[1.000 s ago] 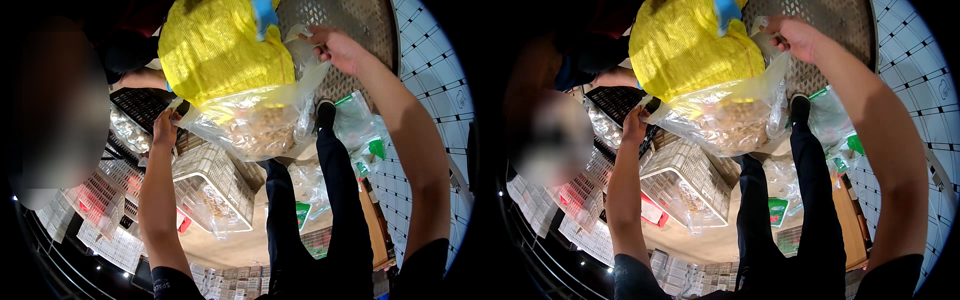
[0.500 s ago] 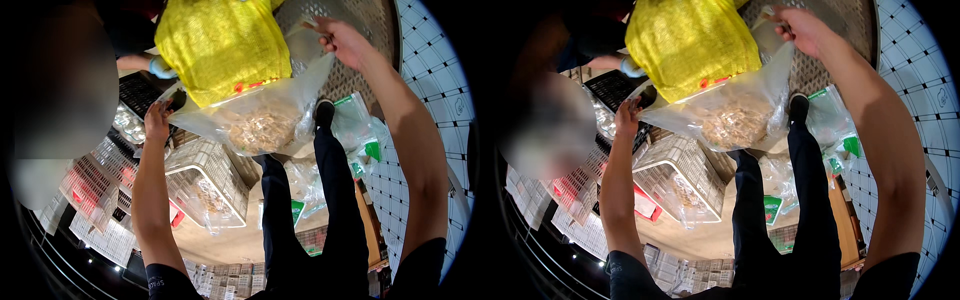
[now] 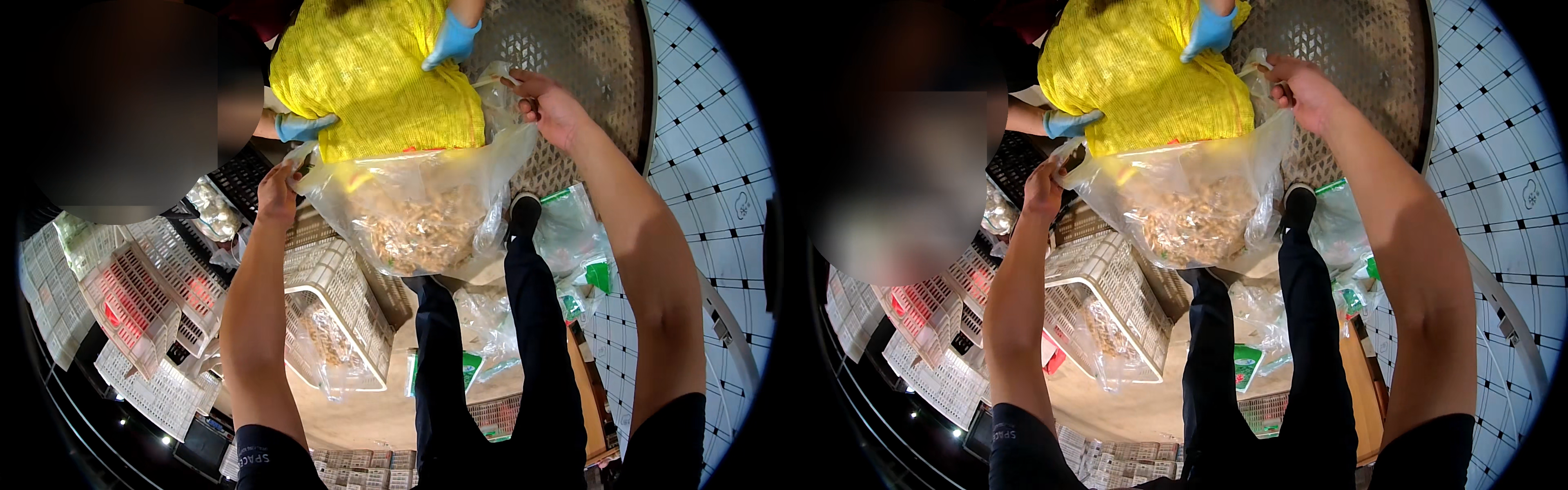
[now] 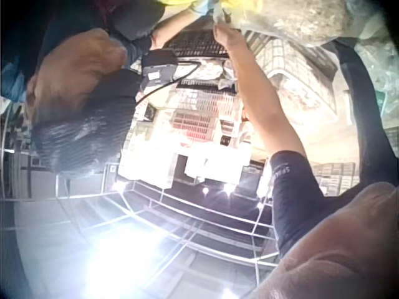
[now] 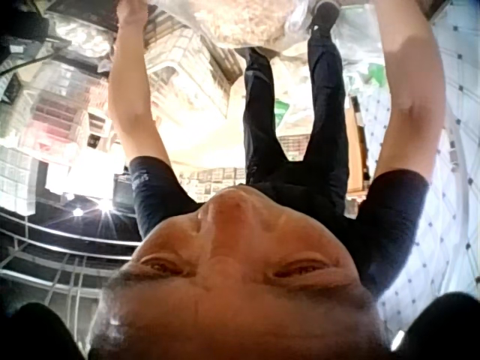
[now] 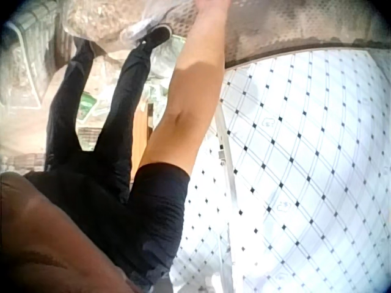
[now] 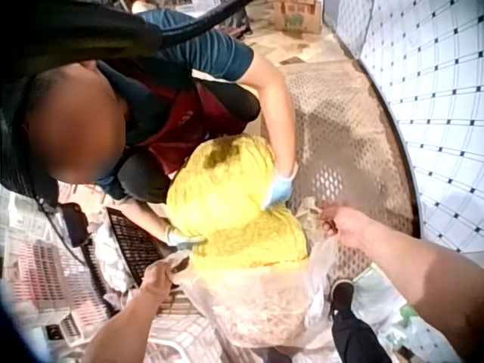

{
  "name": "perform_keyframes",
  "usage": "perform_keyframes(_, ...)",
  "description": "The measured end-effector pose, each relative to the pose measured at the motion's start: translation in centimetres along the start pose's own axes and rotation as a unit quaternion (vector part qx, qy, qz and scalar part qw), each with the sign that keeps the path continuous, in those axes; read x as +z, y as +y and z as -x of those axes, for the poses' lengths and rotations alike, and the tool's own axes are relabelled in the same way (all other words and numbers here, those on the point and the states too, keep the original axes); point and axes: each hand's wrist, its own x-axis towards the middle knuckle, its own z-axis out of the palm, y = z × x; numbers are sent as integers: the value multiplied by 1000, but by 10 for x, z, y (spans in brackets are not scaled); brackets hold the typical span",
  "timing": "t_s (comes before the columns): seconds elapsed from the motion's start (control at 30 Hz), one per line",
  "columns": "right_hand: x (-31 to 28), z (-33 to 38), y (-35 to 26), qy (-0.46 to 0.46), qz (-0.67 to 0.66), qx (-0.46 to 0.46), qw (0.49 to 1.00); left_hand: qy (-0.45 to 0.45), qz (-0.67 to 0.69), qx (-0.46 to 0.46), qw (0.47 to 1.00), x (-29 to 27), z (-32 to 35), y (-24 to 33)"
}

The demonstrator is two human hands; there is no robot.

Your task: The person packs peanuts from a large yellow sack into a clear plastic bag and seals it with tape. They then move through a warehouse area, handling and organizing white plastic crates filled with green vegetables, including cucumbers and leafy greens.

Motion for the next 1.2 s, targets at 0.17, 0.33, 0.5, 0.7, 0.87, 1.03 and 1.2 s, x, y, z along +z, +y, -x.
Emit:
perform_keyframes(0.17, 3, 27, -13, -24, -24, -33, 999, 43, -20, 19, 999, -1, 17, 10)
perform_keyframes(0.33, -1, 83, -49, -95, -31, -92, 991, -33, 132, 72, 988, -61, 50, 38)
perform_keyframes(0.5, -22, 99, -38, -48, -81, -73, 993, 22, 134, 26, 990, -66, 55, 26)
perform_keyframes(0.7, -7, 64, -38, -41, -50, -58, 996, 7, 122, 31, 992, -16, 37, 25)
perform_keyframes(0.87, 3, 77, -49, -55, 31, -50, 997, -36, 84, 56, 994, -27, 60, 23)
perform_keyframes(1.03, 0, 119, -53, -56, 31, -45, 997, 19, 139, 63, 988, -22, 113, 38)
perform_keyframes(1.2, 7, 152, -67, -63, 16, -69, 995, 21, 151, 63, 986, -55, 137, 48)
